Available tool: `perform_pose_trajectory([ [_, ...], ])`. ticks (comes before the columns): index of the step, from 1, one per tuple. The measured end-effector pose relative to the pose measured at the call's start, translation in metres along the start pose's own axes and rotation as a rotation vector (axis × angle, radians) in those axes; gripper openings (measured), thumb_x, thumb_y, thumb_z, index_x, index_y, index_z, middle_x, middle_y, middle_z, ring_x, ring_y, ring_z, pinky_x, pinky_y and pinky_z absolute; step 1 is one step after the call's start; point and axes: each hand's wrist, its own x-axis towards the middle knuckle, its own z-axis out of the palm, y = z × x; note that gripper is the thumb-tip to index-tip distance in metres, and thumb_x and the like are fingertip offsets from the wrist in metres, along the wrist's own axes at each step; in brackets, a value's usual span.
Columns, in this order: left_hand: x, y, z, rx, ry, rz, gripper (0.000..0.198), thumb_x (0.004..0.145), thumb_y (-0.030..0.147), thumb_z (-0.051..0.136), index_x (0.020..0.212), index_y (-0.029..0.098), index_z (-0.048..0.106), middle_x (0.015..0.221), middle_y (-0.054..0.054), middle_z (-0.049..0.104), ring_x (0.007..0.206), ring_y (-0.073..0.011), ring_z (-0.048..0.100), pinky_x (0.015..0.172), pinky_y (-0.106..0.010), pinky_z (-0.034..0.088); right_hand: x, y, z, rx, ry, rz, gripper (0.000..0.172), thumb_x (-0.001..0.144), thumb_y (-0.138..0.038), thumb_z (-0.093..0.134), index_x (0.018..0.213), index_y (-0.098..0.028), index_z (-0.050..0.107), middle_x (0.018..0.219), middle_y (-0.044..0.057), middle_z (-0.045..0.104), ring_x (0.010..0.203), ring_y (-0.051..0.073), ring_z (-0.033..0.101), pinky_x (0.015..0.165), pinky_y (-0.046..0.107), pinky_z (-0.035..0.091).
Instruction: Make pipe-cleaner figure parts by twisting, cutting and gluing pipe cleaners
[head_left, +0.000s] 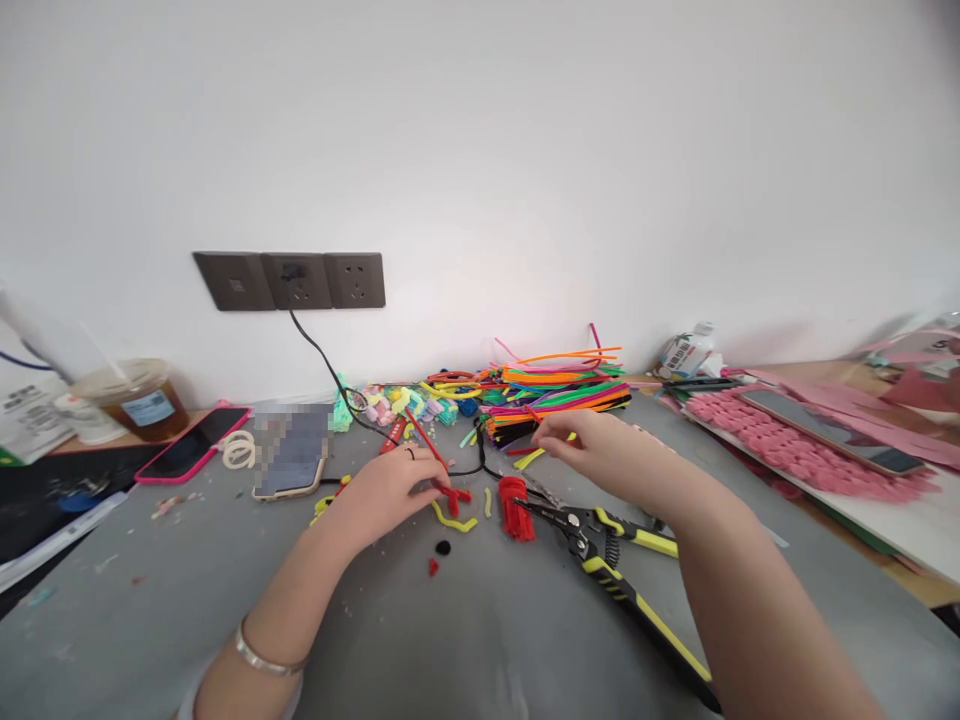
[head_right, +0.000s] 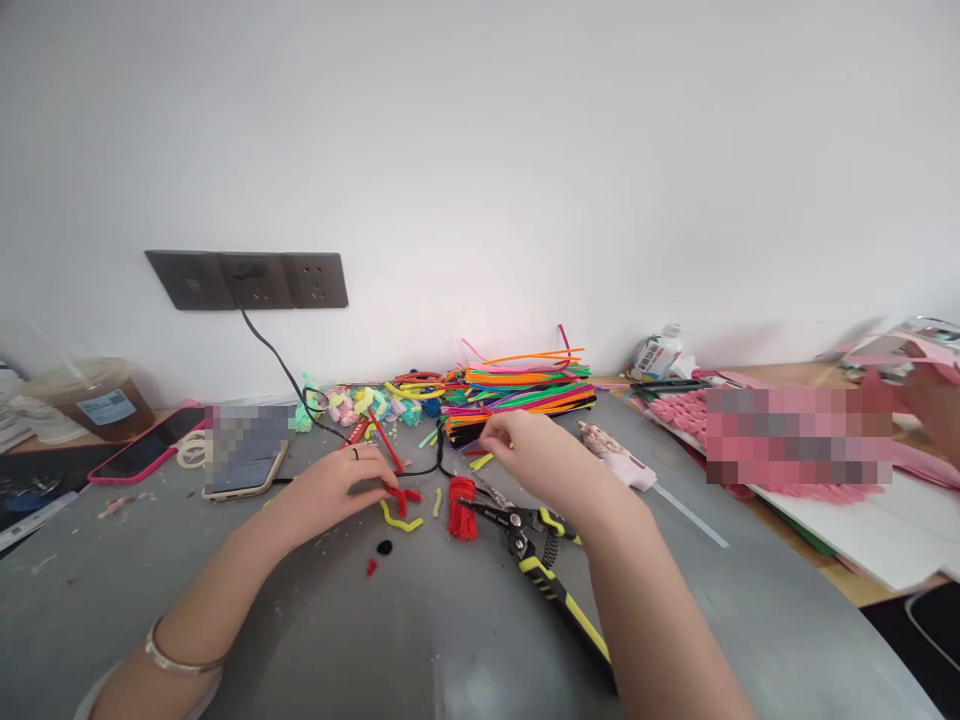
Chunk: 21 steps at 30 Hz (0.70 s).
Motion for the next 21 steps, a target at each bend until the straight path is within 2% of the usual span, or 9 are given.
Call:
perform_pose_trajectory([
  [2, 0.0, 0.003, -0.001, -0.015, 0.005, -0.016, 0.014, 0.091, 0.022, 0.056, 0.092, 0.024, 0.07, 0.097, -0.003, 0.068, 0.091, -0.0194, 0.063, 0.074, -0.028, 0.045, 0.011, 0.023, -0.002, -0.146, -0.041, 0.1, 0.014, 0.082, -0.022, 0.058, 0.077, -0.025, 0.072, 0.079, 0.004, 0.075, 0.068, 0.021, 0.066, 0.057, 0.028, 0.041],
  [5, 0.0, 0.006, -0.003, -0.021, -0.003, -0.012, 0.015, 0.091, 0.023, 0.055, 0.089, 0.024, 0.07, 0.096, -0.003, 0.068, 0.089, -0.0192, 0.063, 0.074, -0.028, 0.045, 0.023, 0.053, -0.004, -0.271, 0.005, 0.257, 0.01, 0.078, -0.021, 0.062, 0.076, -0.019, 0.072, 0.083, 0.011, 0.075, 0.071, 0.024, 0.067, 0.058, 0.03, 0.041],
  [9, 0.0, 0.006, -0.003, 0.0, -0.023, -0.021, 0.016, 0.09, 0.02, 0.055, 0.089, 0.024, 0.071, 0.093, -0.002, 0.068, 0.089, -0.0195, 0.063, 0.075, -0.028, 0.045, 0.024, 0.062, -0.004, -0.268, 0.005, 0.27, 0.014, 0.079, -0.027, 0.063, 0.069, -0.019, 0.068, 0.077, 0.011, 0.074, 0.068, 0.023, 0.067, 0.055, 0.029, 0.04],
  [14, 0.001, 0.003, 0.001, -0.013, -0.025, -0.013, 0.017, 0.088, 0.017, 0.058, 0.091, 0.025, 0.072, 0.094, -0.002, 0.069, 0.091, -0.0197, 0.063, 0.078, -0.028, 0.046, 0.016, 0.028, 0.009, -0.084, 0.027, 0.064, 0.019, 0.085, -0.032, 0.057, 0.072, -0.021, 0.065, 0.073, 0.005, 0.072, 0.067, 0.02, 0.065, 0.056, 0.028, 0.04],
  [18, 0.0, 0.0, 0.002, -0.012, -0.031, 0.008, 0.02, 0.087, 0.014, 0.057, 0.091, 0.026, 0.073, 0.096, -0.002, 0.069, 0.093, -0.0198, 0.063, 0.08, -0.028, 0.046, 0.022, -0.016, 0.032, -0.016, 0.004, -0.103, 0.017, 0.084, -0.025, 0.056, 0.069, -0.021, 0.063, 0.069, 0.003, 0.07, 0.064, 0.018, 0.063, 0.055, 0.027, 0.04],
  [21, 0.0, 0.0, 0.0, 0.025, -0.051, 0.005, 0.022, 0.087, 0.012, 0.057, 0.091, 0.025, 0.073, 0.095, -0.002, 0.069, 0.092, -0.0203, 0.063, 0.079, -0.028, 0.046, 0.035, -0.045, 0.052, -0.044, -0.012, -0.143, 0.016, 0.082, -0.018, 0.059, 0.067, -0.021, 0.064, 0.069, 0.005, 0.07, 0.066, 0.019, 0.064, 0.058, 0.027, 0.041],
])
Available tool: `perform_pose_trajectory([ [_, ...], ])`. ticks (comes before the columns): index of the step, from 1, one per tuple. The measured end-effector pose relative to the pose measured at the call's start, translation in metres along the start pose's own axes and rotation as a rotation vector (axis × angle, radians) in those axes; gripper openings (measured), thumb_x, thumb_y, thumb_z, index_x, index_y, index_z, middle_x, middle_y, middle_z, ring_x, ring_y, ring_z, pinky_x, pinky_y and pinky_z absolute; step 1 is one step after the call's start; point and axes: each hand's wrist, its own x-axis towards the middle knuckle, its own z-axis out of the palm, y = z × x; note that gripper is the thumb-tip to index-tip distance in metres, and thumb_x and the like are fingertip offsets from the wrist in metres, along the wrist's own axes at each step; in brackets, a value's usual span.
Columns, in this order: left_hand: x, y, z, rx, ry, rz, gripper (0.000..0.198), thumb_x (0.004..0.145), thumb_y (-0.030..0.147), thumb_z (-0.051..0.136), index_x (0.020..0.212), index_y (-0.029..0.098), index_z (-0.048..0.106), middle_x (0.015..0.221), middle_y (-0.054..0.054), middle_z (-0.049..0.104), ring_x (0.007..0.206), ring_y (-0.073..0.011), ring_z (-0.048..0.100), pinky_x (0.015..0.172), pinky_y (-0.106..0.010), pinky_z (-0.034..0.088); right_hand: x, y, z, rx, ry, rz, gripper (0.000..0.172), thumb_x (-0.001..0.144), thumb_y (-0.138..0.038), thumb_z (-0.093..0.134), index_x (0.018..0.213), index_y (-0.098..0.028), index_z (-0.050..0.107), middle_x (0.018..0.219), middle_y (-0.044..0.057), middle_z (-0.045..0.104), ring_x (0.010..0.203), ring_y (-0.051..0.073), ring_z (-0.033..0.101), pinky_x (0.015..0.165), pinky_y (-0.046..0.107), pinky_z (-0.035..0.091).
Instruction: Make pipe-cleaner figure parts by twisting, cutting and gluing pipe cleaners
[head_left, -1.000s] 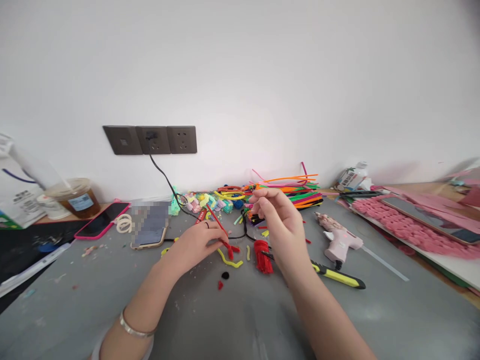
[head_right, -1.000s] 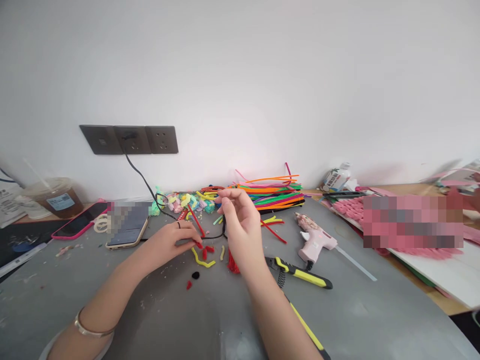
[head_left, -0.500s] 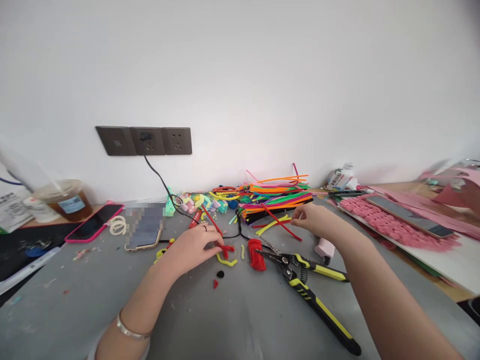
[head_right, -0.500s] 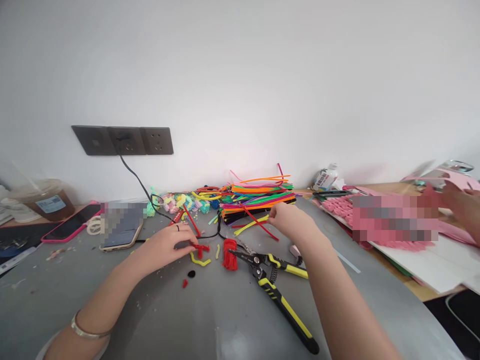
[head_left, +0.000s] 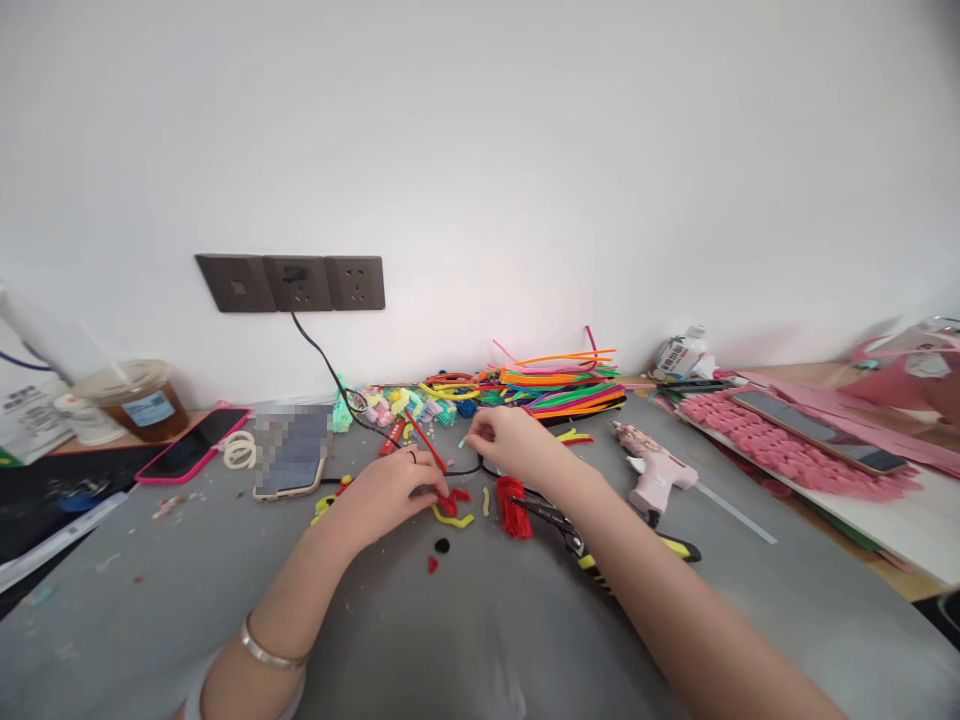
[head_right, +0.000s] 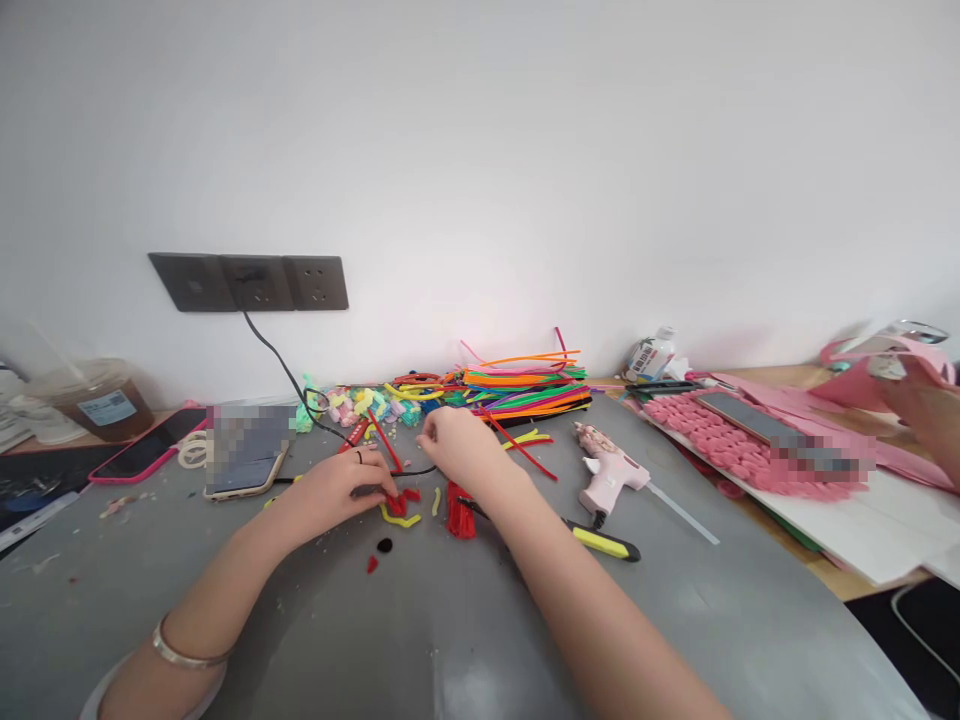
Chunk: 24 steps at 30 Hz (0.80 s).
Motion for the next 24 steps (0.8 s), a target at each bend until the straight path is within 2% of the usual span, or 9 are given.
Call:
perform_pose_trajectory([
  [3, 0.001, 0.0, -0.002, 0.024, -0.002, 0.003, 0.021, 0.087, 0.011, 0.058, 0.09, 0.025, 0.073, 0.096, -0.003, 0.069, 0.092, -0.0205, 0.063, 0.078, -0.028, 0.046, 0.018, -0.019, 0.019, -0.025, -0.036, 0.018, 0.018, 0.076, -0.013, 0.065, 0.06, -0.02, 0.061, 0.069, 0.009, 0.071, 0.069, 0.022, 0.067, 0.06, 0.029, 0.044],
  [7, 0.002, -0.001, -0.003, 0.034, 0.011, 0.003, 0.021, 0.085, 0.009, 0.06, 0.089, 0.025, 0.073, 0.098, -0.002, 0.069, 0.092, -0.0203, 0.063, 0.076, -0.028, 0.046, 0.032, -0.029, 0.039, -0.026, -0.089, 0.085, 0.018, 0.068, -0.01, 0.071, 0.059, -0.02, 0.059, 0.07, 0.012, 0.071, 0.072, 0.027, 0.069, 0.06, 0.032, 0.048],
  [10, 0.001, -0.002, -0.002, 0.048, -0.008, -0.018, 0.023, 0.084, 0.008, 0.06, 0.09, 0.025, 0.073, 0.098, -0.002, 0.069, 0.092, -0.0204, 0.064, 0.075, -0.027, 0.045, 0.035, -0.029, 0.044, 0.019, -0.094, 0.136, 0.019, 0.064, -0.004, 0.069, 0.059, -0.019, 0.058, 0.07, 0.012, 0.071, 0.073, 0.027, 0.07, 0.06, 0.031, 0.048],
  [13, 0.0, -0.002, -0.002, 0.039, 0.011, -0.065, 0.024, 0.086, 0.01, 0.056, 0.094, 0.025, 0.073, 0.098, -0.003, 0.071, 0.089, -0.0201, 0.065, 0.073, -0.027, 0.046, 0.034, -0.026, 0.037, 0.121, -0.056, 0.162, 0.022, 0.063, -0.002, 0.066, 0.055, -0.018, 0.054, 0.064, 0.01, 0.068, 0.071, 0.026, 0.069, 0.059, 0.03, 0.047],
  [17, 0.001, 0.001, -0.006, -0.078, 0.18, -0.152, 0.023, 0.087, 0.013, 0.052, 0.1, 0.022, 0.07, 0.097, -0.003, 0.073, 0.084, -0.0183, 0.067, 0.075, -0.028, 0.048, 0.025, -0.024, 0.02, 0.359, 0.034, 0.142, 0.016, 0.071, -0.009, 0.062, 0.061, -0.019, 0.055, 0.064, 0.005, 0.067, 0.065, 0.019, 0.066, 0.057, 0.026, 0.047],
  [20, 0.004, 0.002, -0.01, -0.213, 0.379, -0.222, 0.017, 0.086, 0.022, 0.057, 0.098, 0.02, 0.068, 0.091, -0.003, 0.074, 0.077, -0.0175, 0.066, 0.07, -0.028, 0.048, 0.016, -0.028, 0.014, 0.566, 0.054, 0.105, 0.002, 0.08, -0.018, 0.058, 0.08, -0.018, 0.06, 0.066, 0.0, 0.068, 0.059, 0.014, 0.065, 0.056, 0.025, 0.051],
  [22, 0.006, 0.002, -0.012, -0.355, 0.491, -0.255, 0.016, 0.082, 0.03, 0.063, 0.094, 0.019, 0.068, 0.086, -0.004, 0.073, 0.073, -0.0176, 0.065, 0.064, -0.027, 0.047, 0.012, -0.031, 0.016, 0.806, 0.093, 0.08, 0.013, 0.081, -0.025, 0.059, 0.092, -0.018, 0.061, 0.07, 0.0, 0.069, 0.058, 0.012, 0.065, 0.058, 0.026, 0.053],
  [24, 0.007, 0.003, -0.013, -0.54, 0.558, -0.27, 0.022, 0.078, 0.036, 0.069, 0.09, 0.018, 0.068, 0.084, -0.005, 0.072, 0.074, -0.018, 0.065, 0.062, -0.026, 0.047, 0.011, -0.034, 0.023, 1.104, 0.15, 0.058, 0.023, 0.073, -0.031, 0.068, 0.091, -0.018, 0.064, 0.072, 0.0, 0.068, 0.059, 0.012, 0.064, 0.058, 0.026, 0.053],
])
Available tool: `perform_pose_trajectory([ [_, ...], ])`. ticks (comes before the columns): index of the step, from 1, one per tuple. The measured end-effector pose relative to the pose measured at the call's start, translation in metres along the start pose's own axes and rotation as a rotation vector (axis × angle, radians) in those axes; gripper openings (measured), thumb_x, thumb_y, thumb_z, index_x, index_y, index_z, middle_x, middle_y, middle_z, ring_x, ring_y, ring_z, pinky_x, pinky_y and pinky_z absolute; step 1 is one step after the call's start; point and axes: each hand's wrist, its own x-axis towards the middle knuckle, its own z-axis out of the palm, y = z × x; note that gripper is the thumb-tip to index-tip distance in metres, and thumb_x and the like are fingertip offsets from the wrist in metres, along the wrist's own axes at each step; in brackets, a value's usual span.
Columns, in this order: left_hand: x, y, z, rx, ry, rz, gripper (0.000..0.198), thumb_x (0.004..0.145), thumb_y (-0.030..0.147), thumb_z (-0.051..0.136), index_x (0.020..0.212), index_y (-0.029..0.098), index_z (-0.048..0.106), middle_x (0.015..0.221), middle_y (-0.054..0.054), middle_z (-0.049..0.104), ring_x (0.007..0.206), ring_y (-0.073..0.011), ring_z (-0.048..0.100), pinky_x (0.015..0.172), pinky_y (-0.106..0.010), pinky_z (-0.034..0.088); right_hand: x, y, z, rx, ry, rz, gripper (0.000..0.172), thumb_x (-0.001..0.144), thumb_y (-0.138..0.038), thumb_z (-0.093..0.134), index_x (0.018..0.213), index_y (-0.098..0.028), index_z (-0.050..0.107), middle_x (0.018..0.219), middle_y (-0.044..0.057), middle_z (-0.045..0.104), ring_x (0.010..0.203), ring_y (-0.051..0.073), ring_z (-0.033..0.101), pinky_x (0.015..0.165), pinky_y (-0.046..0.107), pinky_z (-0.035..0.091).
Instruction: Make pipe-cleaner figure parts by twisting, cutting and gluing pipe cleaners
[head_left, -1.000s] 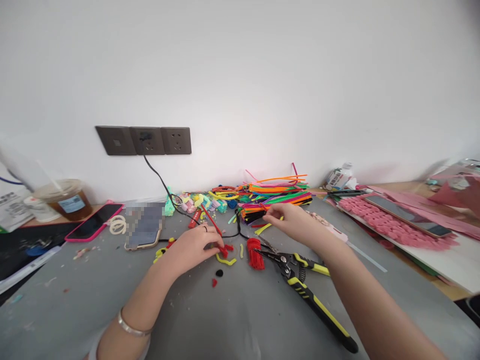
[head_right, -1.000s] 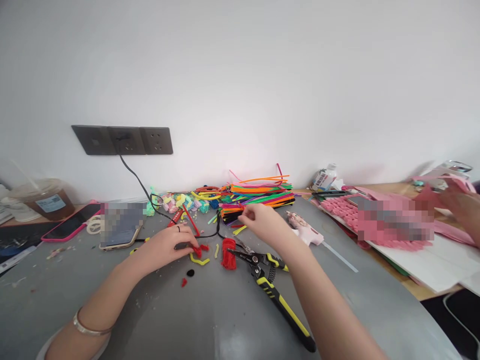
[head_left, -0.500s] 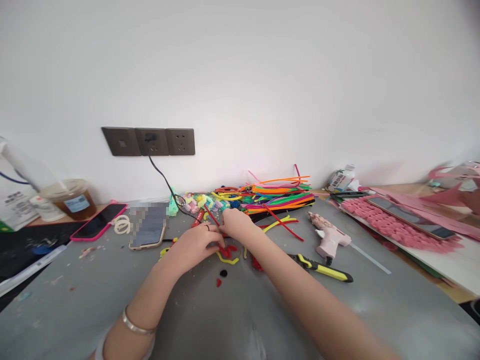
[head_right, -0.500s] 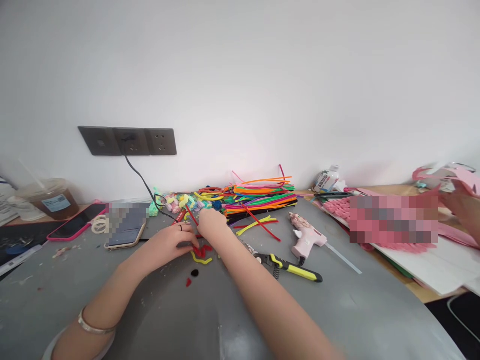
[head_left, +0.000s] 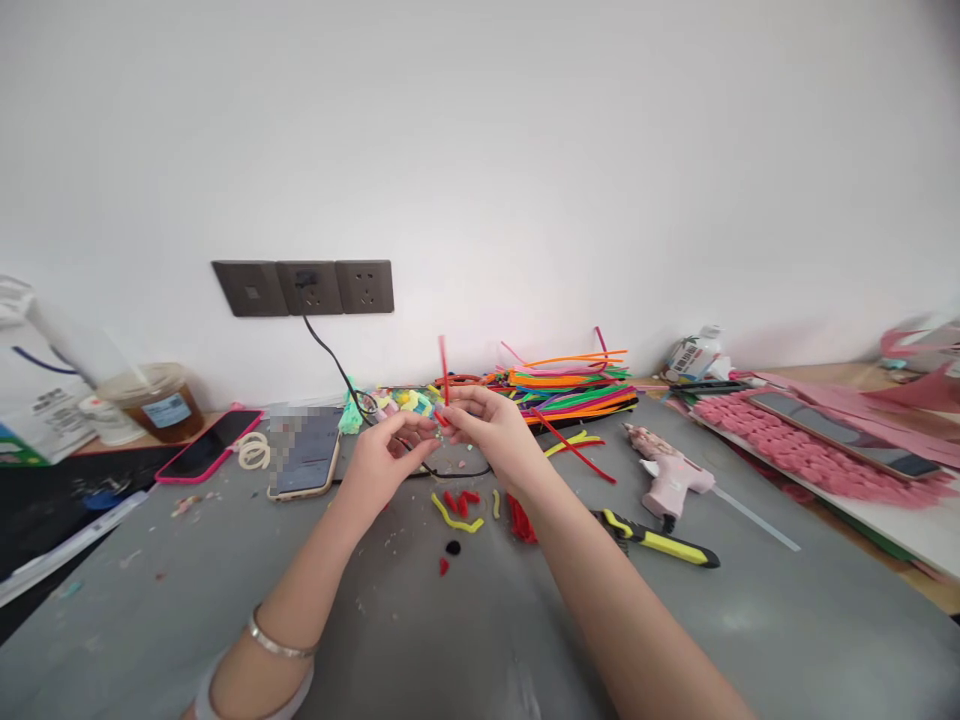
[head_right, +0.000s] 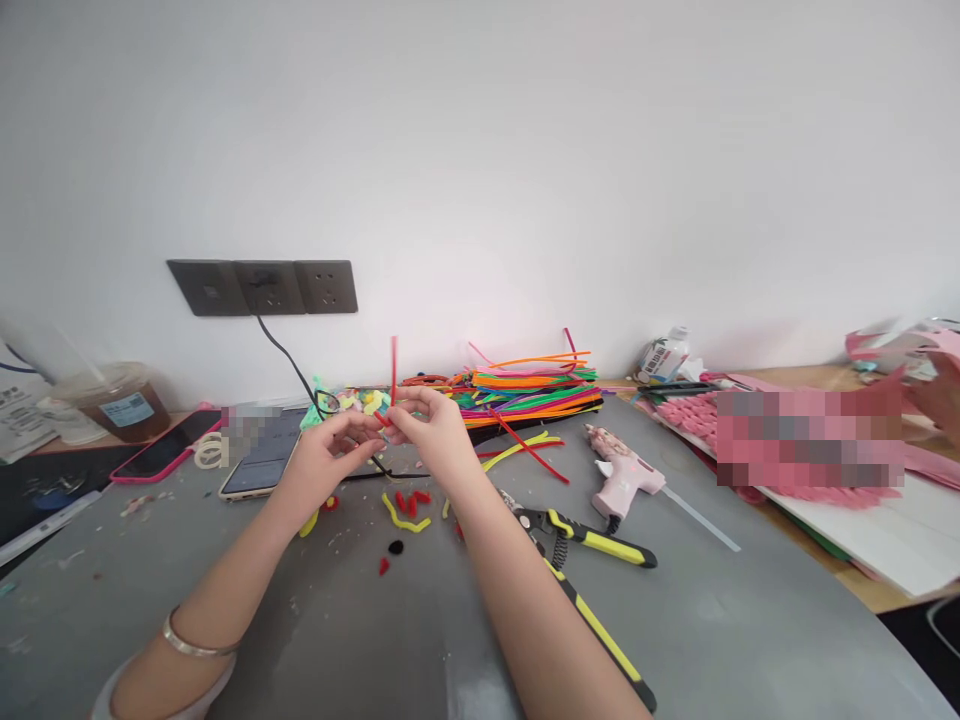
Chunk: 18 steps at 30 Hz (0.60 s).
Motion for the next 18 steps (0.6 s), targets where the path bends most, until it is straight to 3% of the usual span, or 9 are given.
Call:
perform_pose_trajectory([
  [2, 0.001, 0.001, 0.0, -0.159, 0.024, -0.047, 0.025, 0.075, 0.038, 0.072, 0.087, 0.017, 0.068, 0.083, -0.004, 0.071, 0.076, -0.0176, 0.064, 0.062, -0.025, 0.048, -0.001, 0.007, 0.006, 0.224, 0.023, -0.006, 0.025, 0.064, -0.033, 0.076, 0.081, -0.017, 0.066, 0.071, 0.0, 0.067, 0.059, 0.012, 0.062, 0.054, 0.024, 0.049],
  [4, 0.001, 0.002, 0.0, -0.26, 0.051, -0.089, 0.025, 0.074, 0.04, 0.073, 0.083, 0.017, 0.068, 0.079, -0.002, 0.069, 0.071, -0.0155, 0.062, 0.062, -0.024, 0.048, -0.001, 0.014, 0.011, 0.292, 0.017, 0.006, 0.025, 0.06, -0.034, 0.079, 0.071, -0.018, 0.064, 0.07, 0.0, 0.066, 0.059, 0.012, 0.059, 0.051, 0.022, 0.045],
  [10, 0.001, 0.001, -0.002, -0.353, 0.084, -0.169, 0.027, 0.073, 0.041, 0.076, 0.08, 0.016, 0.069, 0.071, 0.002, 0.061, 0.062, -0.0099, 0.052, 0.058, -0.021, 0.043, 0.0, 0.031, 0.031, 0.431, 0.09, -0.049, 0.028, 0.064, -0.041, 0.079, 0.068, -0.019, 0.062, 0.068, -0.002, 0.063, 0.059, 0.01, 0.053, 0.056, 0.024, 0.044],
  [14, 0.0, 0.001, -0.004, -0.443, 0.033, -0.223, 0.025, 0.073, 0.04, 0.078, 0.08, 0.017, 0.071, 0.075, 0.001, 0.063, 0.069, -0.0108, 0.053, 0.059, -0.02, 0.043, -0.002, 0.032, 0.038, 0.374, 0.137, -0.156, 0.027, 0.074, -0.046, 0.072, 0.07, -0.019, 0.066, 0.066, -0.001, 0.063, 0.057, 0.011, 0.05, 0.057, 0.026, 0.043],
  [18, -0.001, 0.003, -0.004, -0.591, -0.067, -0.303, 0.024, 0.069, 0.037, 0.082, 0.074, 0.017, 0.071, 0.074, 0.0, 0.065, 0.069, -0.0107, 0.054, 0.058, -0.019, 0.043, -0.003, 0.036, 0.038, 0.353, 0.109, -0.212, 0.023, 0.076, -0.044, 0.071, 0.077, -0.021, 0.074, 0.078, 0.002, 0.071, 0.068, 0.016, 0.059, 0.064, 0.03, 0.049],
])
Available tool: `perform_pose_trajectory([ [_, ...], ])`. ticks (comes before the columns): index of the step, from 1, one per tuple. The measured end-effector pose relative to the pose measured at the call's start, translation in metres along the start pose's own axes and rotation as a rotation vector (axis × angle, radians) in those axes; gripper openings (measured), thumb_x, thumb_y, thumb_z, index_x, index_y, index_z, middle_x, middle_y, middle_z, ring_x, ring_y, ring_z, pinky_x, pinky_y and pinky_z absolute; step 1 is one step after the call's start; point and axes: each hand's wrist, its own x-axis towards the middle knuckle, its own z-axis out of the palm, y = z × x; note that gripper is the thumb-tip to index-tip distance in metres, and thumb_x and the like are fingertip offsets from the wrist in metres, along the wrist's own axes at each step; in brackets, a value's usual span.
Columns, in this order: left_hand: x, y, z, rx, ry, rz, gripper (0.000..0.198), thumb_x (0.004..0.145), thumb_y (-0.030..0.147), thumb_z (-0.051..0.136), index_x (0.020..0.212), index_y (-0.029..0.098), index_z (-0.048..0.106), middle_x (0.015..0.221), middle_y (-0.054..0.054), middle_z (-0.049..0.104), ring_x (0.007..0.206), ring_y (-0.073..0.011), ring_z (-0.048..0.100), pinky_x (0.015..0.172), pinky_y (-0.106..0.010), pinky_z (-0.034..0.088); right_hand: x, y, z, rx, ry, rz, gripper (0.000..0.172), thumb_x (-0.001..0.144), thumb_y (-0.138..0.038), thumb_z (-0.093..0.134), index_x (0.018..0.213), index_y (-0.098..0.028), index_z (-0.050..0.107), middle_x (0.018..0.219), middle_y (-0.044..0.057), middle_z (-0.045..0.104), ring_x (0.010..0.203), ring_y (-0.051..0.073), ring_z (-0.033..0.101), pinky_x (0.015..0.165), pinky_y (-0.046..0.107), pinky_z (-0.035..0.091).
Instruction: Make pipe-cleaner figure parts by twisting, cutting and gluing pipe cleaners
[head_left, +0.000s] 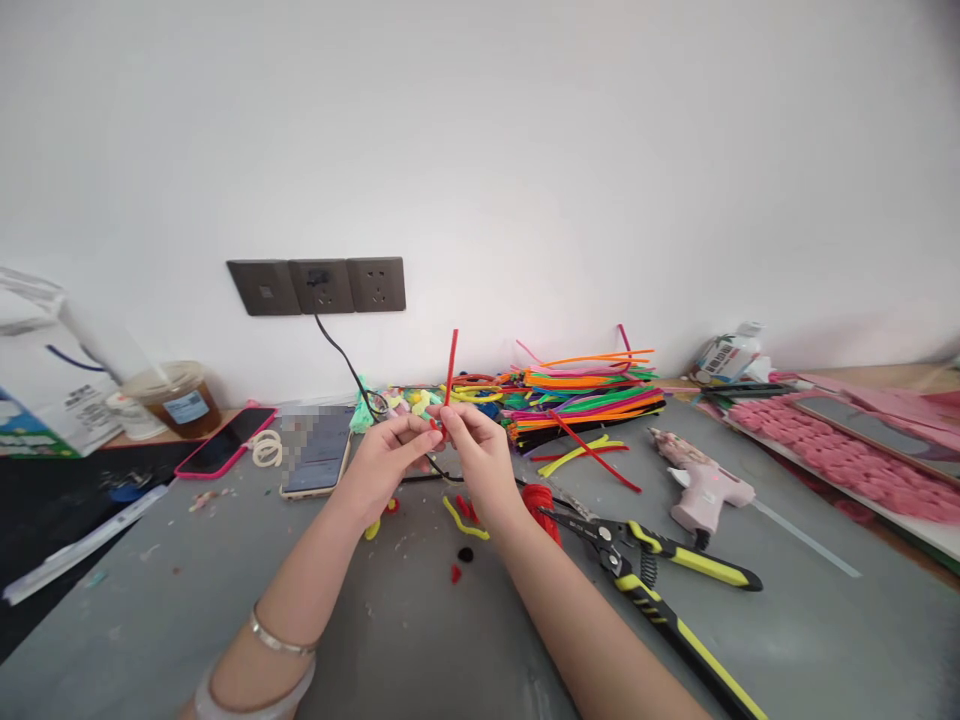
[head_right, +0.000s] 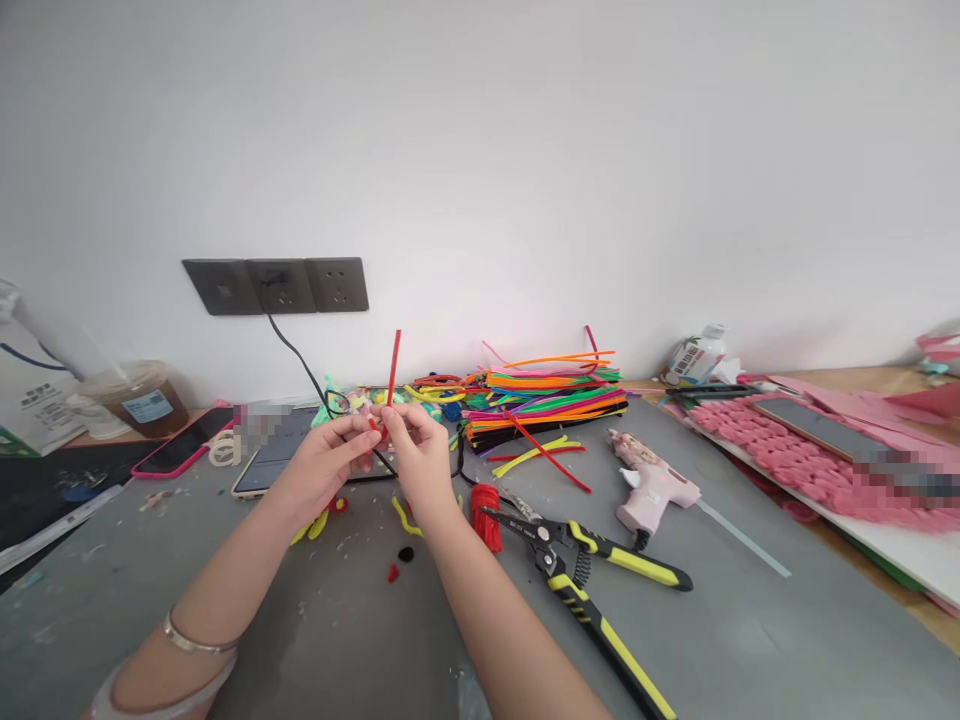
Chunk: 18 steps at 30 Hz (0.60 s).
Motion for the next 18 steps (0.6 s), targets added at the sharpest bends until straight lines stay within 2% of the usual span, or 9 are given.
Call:
perform_pose_trajectory([
  [4, -0.001, 0.003, 0.001, -0.104, -0.025, -0.069, 0.026, 0.061, 0.033, 0.088, 0.063, 0.015, 0.069, 0.063, 0.002, 0.058, 0.062, -0.0078, 0.05, 0.056, -0.018, 0.043, 0.0, 0.01, -0.003, 0.095, -0.084, 0.019, 0.021, 0.08, -0.043, 0.071, 0.079, -0.023, 0.077, 0.085, 0.003, 0.074, 0.083, 0.02, 0.064, 0.076, 0.032, 0.05],
  [7, -0.002, 0.003, 0.002, -0.135, -0.022, -0.106, 0.027, 0.059, 0.031, 0.089, 0.061, 0.014, 0.068, 0.06, 0.003, 0.057, 0.06, -0.0067, 0.051, 0.058, -0.017, 0.045, 0.0, 0.015, -0.006, 0.148, -0.135, 0.032, 0.022, 0.082, -0.044, 0.07, 0.078, -0.024, 0.078, 0.085, 0.003, 0.074, 0.086, 0.02, 0.064, 0.081, 0.033, 0.05],
  [11, -0.001, 0.002, 0.001, -0.142, -0.027, -0.13, 0.028, 0.058, 0.03, 0.09, 0.06, 0.014, 0.068, 0.062, 0.002, 0.06, 0.058, -0.0059, 0.052, 0.059, -0.018, 0.047, 0.0, 0.016, -0.01, 0.126, -0.157, 0.045, 0.023, 0.082, -0.046, 0.071, 0.082, -0.025, 0.079, 0.084, 0.003, 0.072, 0.081, 0.019, 0.062, 0.077, 0.032, 0.049],
  [14, 0.0, 0.0, 0.0, -0.152, -0.013, -0.125, 0.025, 0.059, 0.028, 0.09, 0.068, 0.015, 0.071, 0.069, 0.002, 0.064, 0.06, -0.006, 0.054, 0.06, -0.018, 0.048, -0.001, 0.014, -0.011, 0.114, -0.152, 0.056, 0.025, 0.079, -0.048, 0.072, 0.084, -0.025, 0.08, 0.087, 0.003, 0.071, 0.08, 0.019, 0.06, 0.074, 0.031, 0.048],
  [18, 0.0, -0.001, -0.001, -0.116, 0.016, -0.118, 0.028, 0.06, 0.027, 0.089, 0.082, 0.018, 0.076, 0.077, 0.0, 0.067, 0.063, -0.0075, 0.056, 0.064, -0.021, 0.049, -0.001, 0.01, -0.01, 0.089, -0.136, 0.057, 0.025, 0.077, -0.047, 0.073, 0.083, -0.025, 0.081, 0.088, 0.004, 0.072, 0.087, 0.021, 0.061, 0.077, 0.033, 0.049],
])
